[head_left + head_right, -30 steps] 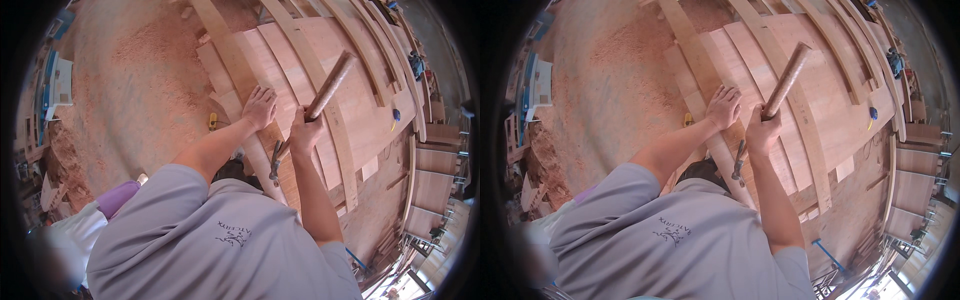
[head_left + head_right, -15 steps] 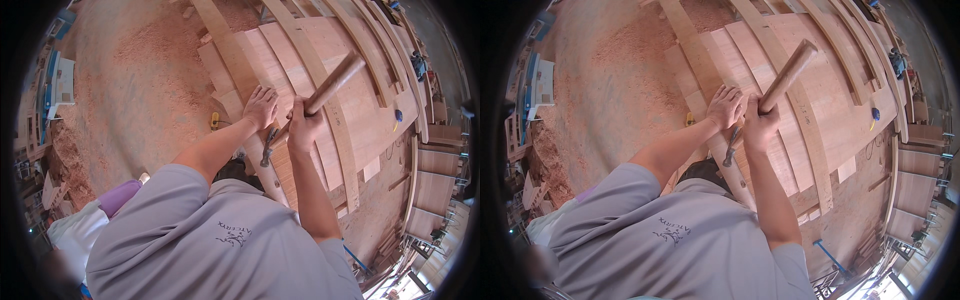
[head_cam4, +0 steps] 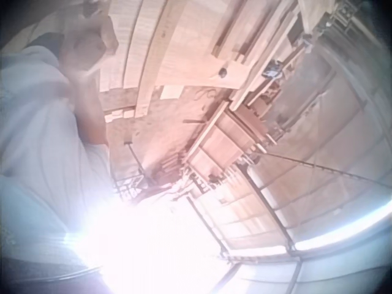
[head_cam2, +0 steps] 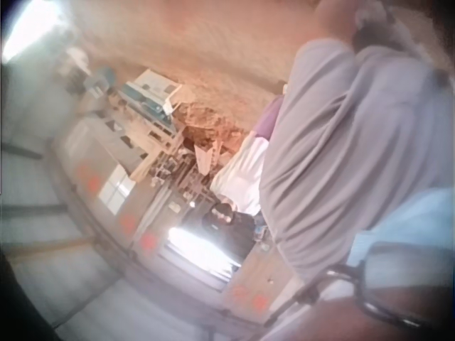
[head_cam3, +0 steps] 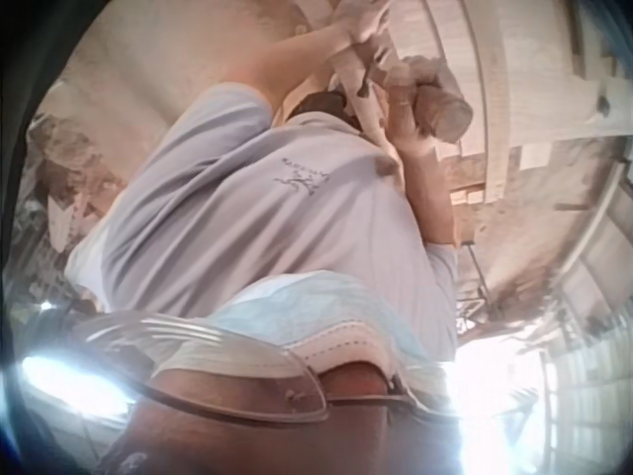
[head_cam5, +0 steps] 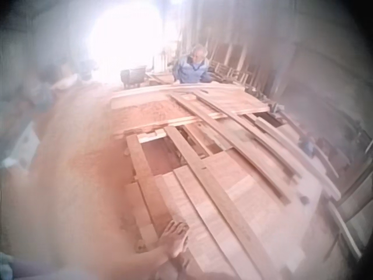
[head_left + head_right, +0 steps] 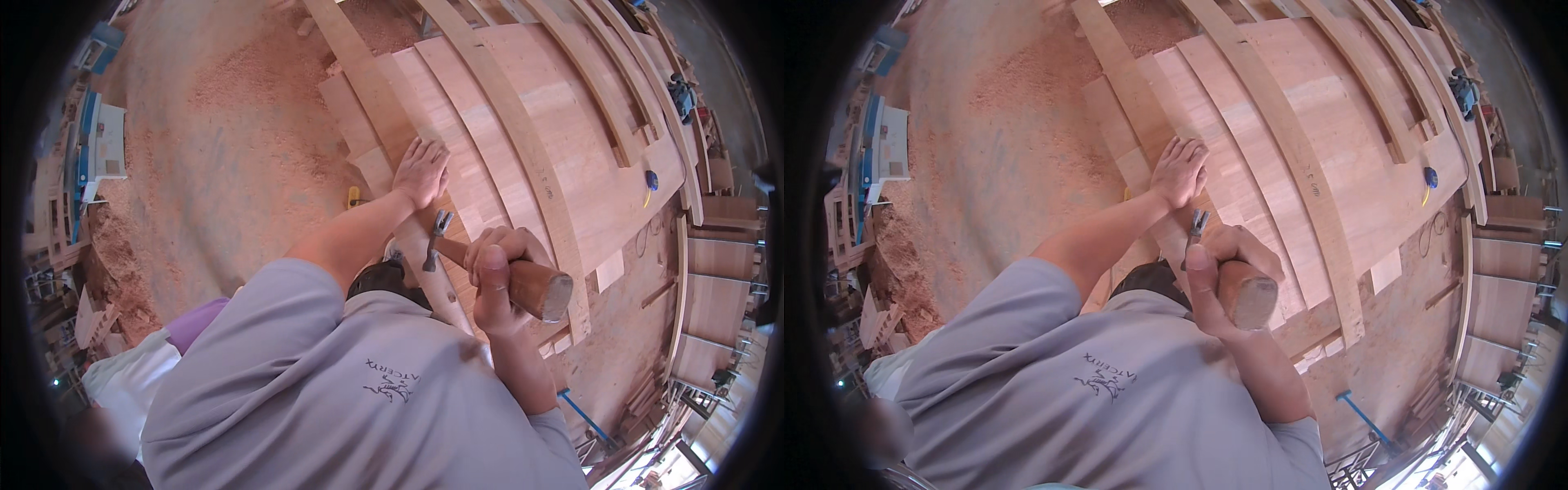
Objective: The person assembles a wooden structure by positioning planks and striking them with a hammer to secure joints. They repeatedly align and tap wooden pieces together on a workbench in a woodworking shop.
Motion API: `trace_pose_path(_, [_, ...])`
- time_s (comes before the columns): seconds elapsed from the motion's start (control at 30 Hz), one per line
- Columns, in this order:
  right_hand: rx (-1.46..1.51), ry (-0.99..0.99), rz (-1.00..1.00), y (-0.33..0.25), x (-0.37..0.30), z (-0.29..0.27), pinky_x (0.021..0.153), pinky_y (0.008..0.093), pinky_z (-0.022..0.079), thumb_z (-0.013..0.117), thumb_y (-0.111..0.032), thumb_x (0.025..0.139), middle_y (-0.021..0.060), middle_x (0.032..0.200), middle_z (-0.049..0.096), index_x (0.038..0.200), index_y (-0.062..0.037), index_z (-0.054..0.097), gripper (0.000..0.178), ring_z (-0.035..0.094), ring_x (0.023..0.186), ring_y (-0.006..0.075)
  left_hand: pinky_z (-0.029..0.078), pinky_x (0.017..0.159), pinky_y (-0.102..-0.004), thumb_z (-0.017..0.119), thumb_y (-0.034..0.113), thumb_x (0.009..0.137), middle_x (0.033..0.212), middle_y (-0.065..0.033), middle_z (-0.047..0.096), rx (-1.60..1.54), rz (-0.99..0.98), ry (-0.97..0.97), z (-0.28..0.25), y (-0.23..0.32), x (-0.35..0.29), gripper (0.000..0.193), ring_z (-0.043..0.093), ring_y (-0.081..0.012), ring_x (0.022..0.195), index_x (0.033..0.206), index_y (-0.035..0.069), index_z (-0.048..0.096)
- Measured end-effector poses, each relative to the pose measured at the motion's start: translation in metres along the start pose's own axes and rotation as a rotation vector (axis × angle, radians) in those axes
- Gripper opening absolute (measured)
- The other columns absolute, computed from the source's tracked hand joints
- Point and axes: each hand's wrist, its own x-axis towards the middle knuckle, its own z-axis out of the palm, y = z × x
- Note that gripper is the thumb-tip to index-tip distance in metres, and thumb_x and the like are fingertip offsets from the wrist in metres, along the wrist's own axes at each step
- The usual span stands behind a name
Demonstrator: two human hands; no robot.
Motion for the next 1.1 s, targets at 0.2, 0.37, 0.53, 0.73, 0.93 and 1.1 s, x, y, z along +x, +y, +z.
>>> trace_pose_path(0.2, [0.009,-0.184,-0.100,-0.027,-0.027,0.008,0.050,0.0285,0.045,0.072,-0.009,0.088,0.0004,0.064,0.058,0.071,-0.0077,0.055,0.025,0.057,0.054,0.0155,0.021,0.125,-0.0476,0.057,0.025,0.093,0.154,-0.0146,0.045,0.080,-0.015,-0.065,0.004,0.003,-0.002,0.048,0.036,-0.0313,0.148,0.139,0.011,0.057])
trace_pose_path(0.37, [0.175,-0.044,-0.134,-0.052,-0.036,-0.015,0.047,0.0314,0.046,0.075,-0.013,0.086,-0.0008,0.059,0.055,0.075,-0.0089,0.054,0.024,0.056,0.049,0.0171,0.019,0.126,-0.0477,0.057,0.026,0.095,0.157,-0.0151,0.042,0.081,-0.019,-0.068,0.007,-0.002,-0.004,0.048,0.033,-0.0316,0.149,0.141,0.011,0.056])
trace_pose_path(0.53, [0.094,-0.036,-0.137,-0.091,-0.026,-0.062,0.050,0.0274,0.048,0.061,-0.043,0.101,-0.0044,0.055,0.047,0.078,-0.0157,0.045,0.040,0.048,0.044,0.0097,0.036,0.116,-0.0463,0.059,0.015,0.093,0.141,-0.0145,0.058,-0.154,0.098,-0.052,-0.012,0.002,-0.003,0.042,0.050,-0.0291,0.135,0.134,0.008,0.060])
trace_pose_path(0.73, [0.163,0.026,-0.124,-0.107,-0.027,-0.105,0.052,0.0255,0.047,0.059,-0.042,0.102,-0.0036,0.059,0.047,0.080,-0.0154,0.045,0.037,0.045,0.044,0.0088,0.053,0.095,-0.0398,0.066,-0.008,0.086,0.120,-0.0134,0.069,-0.882,0.324,-0.421,-0.054,0.081,-0.020,0.036,0.064,-0.0292,0.112,0.119,0.006,0.068])
trace_pose_path(0.93, [0.287,0.037,-0.010,-0.111,-0.022,-0.132,0.051,0.0265,0.047,0.062,-0.042,0.101,-0.0045,0.057,0.046,0.081,-0.0157,0.046,0.037,0.045,0.043,0.0091,0.055,0.072,-0.0395,0.071,-0.003,0.087,0.087,-0.0162,0.073,-0.748,0.293,-0.841,-0.064,0.119,-0.007,0.012,0.072,-0.0254,0.081,0.098,0.002,0.072])
trace_pose_path(1.1, [0.327,-0.070,0.130,-0.095,-0.007,-0.159,0.048,0.0269,0.045,0.066,-0.043,0.099,-0.0042,0.055,0.045,0.080,-0.0141,0.047,0.039,0.043,0.041,0.0098,0.055,0.071,-0.0396,0.066,0.006,0.095,0.094,-0.0157,0.075,-0.706,0.440,-0.545,-0.033,0.114,0.019,0.008,0.073,-0.0258,0.084,0.099,0.003,0.072])
